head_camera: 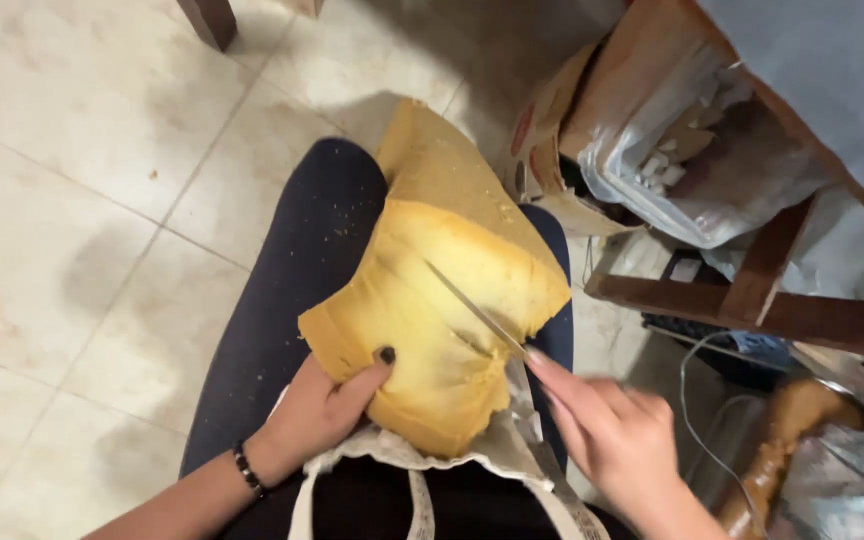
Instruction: Cutting and shaping yellow foam pieces using a knife in a workshop environment.
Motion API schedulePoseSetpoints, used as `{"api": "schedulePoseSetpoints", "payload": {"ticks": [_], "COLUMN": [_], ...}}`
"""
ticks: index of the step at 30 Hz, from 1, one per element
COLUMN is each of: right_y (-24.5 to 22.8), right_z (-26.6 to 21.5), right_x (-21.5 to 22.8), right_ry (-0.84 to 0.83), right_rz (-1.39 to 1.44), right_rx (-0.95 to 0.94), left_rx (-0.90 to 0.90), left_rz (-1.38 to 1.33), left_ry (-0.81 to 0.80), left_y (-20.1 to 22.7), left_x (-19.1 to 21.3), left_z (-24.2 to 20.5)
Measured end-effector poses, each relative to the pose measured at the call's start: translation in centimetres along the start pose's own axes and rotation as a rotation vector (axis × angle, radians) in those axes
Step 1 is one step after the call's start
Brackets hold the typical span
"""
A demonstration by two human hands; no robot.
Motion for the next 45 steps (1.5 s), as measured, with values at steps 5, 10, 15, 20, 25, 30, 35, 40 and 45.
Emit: {"api": "schedulePoseSetpoints", "payload": {"ticks": [5, 10, 15, 20, 25, 30, 35, 40, 45], "right_y": [-0.8, -2.9, -3.1, -2.0, -0.8, -1.0, -1.7, -3.7, -4.4], "right_z": [5.7, 11.3, 11.1, 3.6, -8.0, -10.4, -2.3, 6.8, 11.0], "right_x": [-3.7, -6.5, -6.0, -3.7, -3.0, -0.9, -0.9, -6.1, -8.1], "right_ry": [-0.053, -0.082, -0.14, -0.119, -0.176, -0.252, -0.046, -0.019, -0.02], "right_rz": [0.084, -0.062, -0.095, 0.08, -0.049, 0.037, 0.031, -0.002, -0.17], "right_rx": [0.196, 0.227, 0.274, 0.181, 0.109, -0.068, 0.023, 0.122, 0.158], "left_rx": [0.064, -0.097, -0.168, -0.197, -0.103, -0.133, -0.058, -0.124, -0.219], "left_rz": [0.084, 0.35, 0.481, 0.392, 0.399, 0.326, 0.299, 0.393, 0.578], "left_ry": [0.061, 0.052, 0.069, 0.09, 0.042, 0.056, 0.05, 0.094, 0.107], "left_y": [-0.6, -1.9, -1.8, -1.9, -2.1, -3.7, -3.3, -4.2, -3.7], "left_x": [-0.1, -0.5, -0.3, 0.1, 0.3, 1.0, 1.0, 1.0, 1.0], "left_z": [-0.4, -0.2, -1.0, -2.2, -3.8, -4.6, -4.3, -3.7, -3.4]}}
Point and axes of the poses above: each hand's wrist, its own z-axis towards the middle knuckle, its own x-axis out of the back of the hand, y = z × x, the point moved 3 cm from there along z, towards the middle knuckle, and after that the axes turned 4 degrees about x, right-handed, at the moved point
